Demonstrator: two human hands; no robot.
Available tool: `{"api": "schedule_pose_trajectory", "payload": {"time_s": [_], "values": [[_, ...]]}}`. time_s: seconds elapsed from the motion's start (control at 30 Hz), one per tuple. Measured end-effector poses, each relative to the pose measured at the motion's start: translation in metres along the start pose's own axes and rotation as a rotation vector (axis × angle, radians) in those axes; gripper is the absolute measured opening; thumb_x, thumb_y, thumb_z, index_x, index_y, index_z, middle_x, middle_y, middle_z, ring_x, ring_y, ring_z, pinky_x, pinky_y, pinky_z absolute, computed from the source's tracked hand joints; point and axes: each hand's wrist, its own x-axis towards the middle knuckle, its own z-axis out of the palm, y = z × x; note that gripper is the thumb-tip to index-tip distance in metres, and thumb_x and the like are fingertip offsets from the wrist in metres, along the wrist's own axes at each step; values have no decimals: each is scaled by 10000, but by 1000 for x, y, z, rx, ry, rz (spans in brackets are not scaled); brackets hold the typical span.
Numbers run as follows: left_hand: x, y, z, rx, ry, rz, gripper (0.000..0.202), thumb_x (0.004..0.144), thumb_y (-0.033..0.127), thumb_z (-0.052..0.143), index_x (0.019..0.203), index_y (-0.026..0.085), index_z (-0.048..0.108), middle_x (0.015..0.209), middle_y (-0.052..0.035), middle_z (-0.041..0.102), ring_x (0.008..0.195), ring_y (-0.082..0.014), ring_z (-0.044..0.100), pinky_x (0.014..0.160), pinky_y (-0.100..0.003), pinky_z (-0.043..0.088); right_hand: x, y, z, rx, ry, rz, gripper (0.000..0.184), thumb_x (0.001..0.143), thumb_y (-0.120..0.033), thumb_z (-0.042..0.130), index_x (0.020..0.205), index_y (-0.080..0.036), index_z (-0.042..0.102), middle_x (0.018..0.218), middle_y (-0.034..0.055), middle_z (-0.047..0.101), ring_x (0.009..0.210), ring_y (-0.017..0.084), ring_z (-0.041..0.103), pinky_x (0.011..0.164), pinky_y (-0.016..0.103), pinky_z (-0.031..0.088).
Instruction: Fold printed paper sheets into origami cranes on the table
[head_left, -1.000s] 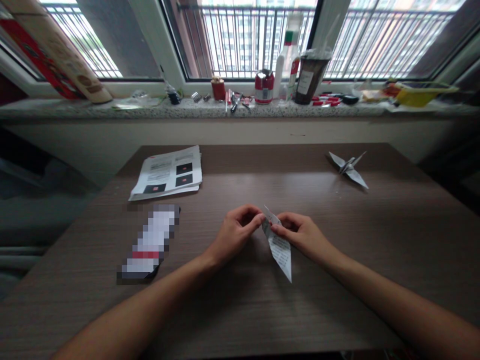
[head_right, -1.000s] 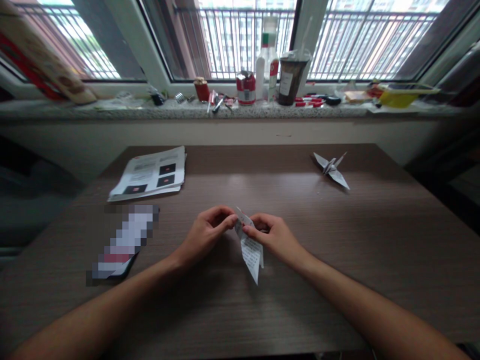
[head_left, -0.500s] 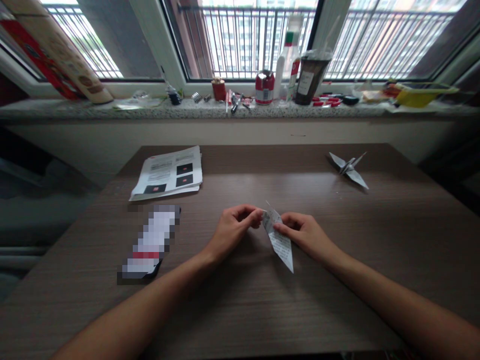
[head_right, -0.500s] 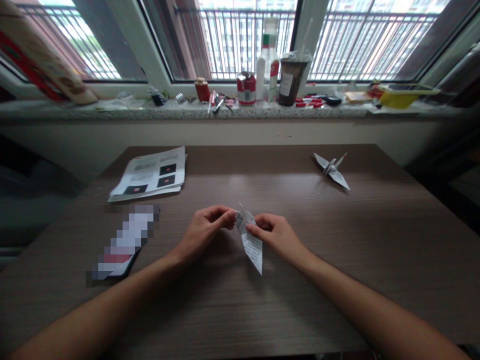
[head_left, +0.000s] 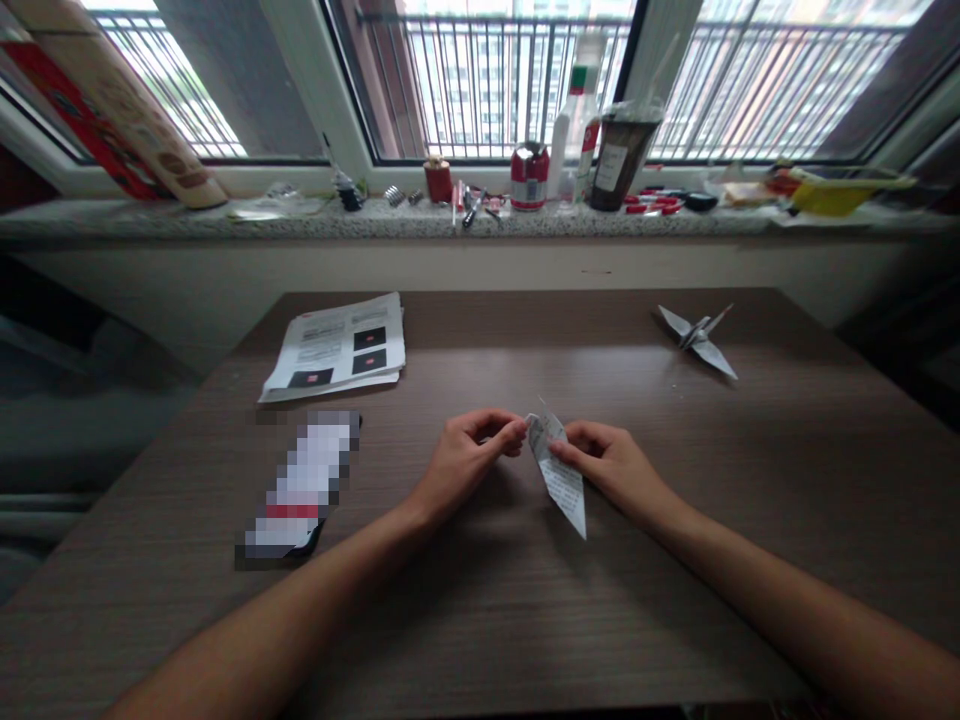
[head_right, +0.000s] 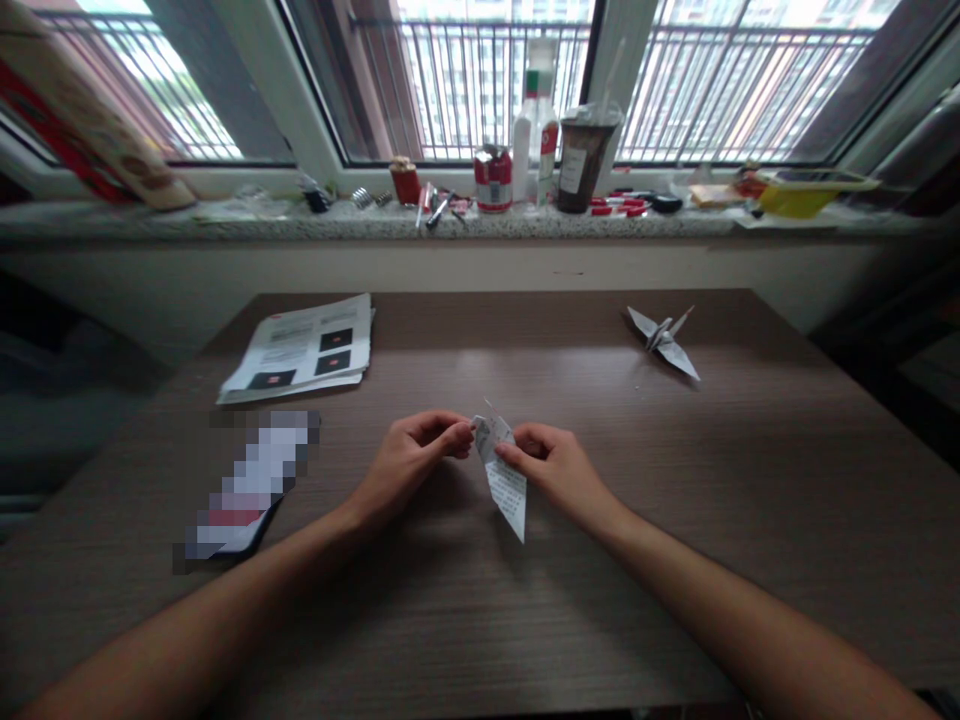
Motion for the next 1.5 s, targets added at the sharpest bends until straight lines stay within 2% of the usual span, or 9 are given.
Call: {"api": "schedule_pose_trajectory", "payload": {"time_s": [0.17, 0.27, 0.5, 0.7, 1.0, 1.5], "values": [[-4, -1, 6, 77, -134, -25, 302, 899, 448, 746, 950, 150, 763, 922, -72, 752, 843, -197, 679, 777, -295, 537, 0, -4, 1, 35, 41, 4, 340, 851, -520, 760, 929, -189, 764, 837, 41, 747, 742, 189, 648, 672, 309, 482], [-6, -3, 9, 92, -173, -6, 300, 921, 449, 723, 965, 154, 756, 957, -73, 751, 877, -202, 678, 779, -291, 528, -1, -7, 3, 61, 34, 5, 341, 843, -528, 766, 925, -197, 756, 851, 47, 757, 758, 201, 667, 695, 325, 509], [-4, 4, 8, 122, -122, -15, 274, 921, 400, 719, 866, 134, 749, 815, -47, 712, 751, -169, 634, 708, -263, 485, -2, -9, 2, 43, -9, -25, 335, 875, -526, 738, 967, -204, 762, 911, 51, 775, 829, 210, 701, 767, 331, 538], [-3, 8, 5, 108, -139, -38, 272, 939, 391, 689, 909, 129, 758, 822, -47, 708, 758, -167, 626, 704, -256, 467, -1, -7, -1, 20, -7, -21, 358, 879, -539, 732, 859, -183, 750, 811, 42, 746, 741, 181, 664, 702, 305, 521], [-3, 6, 7, 135, -163, -12, 289, 951, 398, 676, 828, 139, 715, 755, -17, 651, 731, -158, 591, 685, -245, 446, 0, -7, 0, -9, 1, -30, 395, 856, -575, 732, 800, -185, 713, 757, 28, 709, 703, 175, 624, 657, 295, 487], [-3, 5, 6, 101, -155, -23, 267, 934, 395, 696, 879, 137, 736, 798, -31, 687, 737, -159, 607, 699, -250, 464, 0, -10, -1, -3, 50, -29, 363, 875, -550, 715, 929, -196, 779, 877, 56, 769, 803, 214, 686, 728, 329, 531]]}}
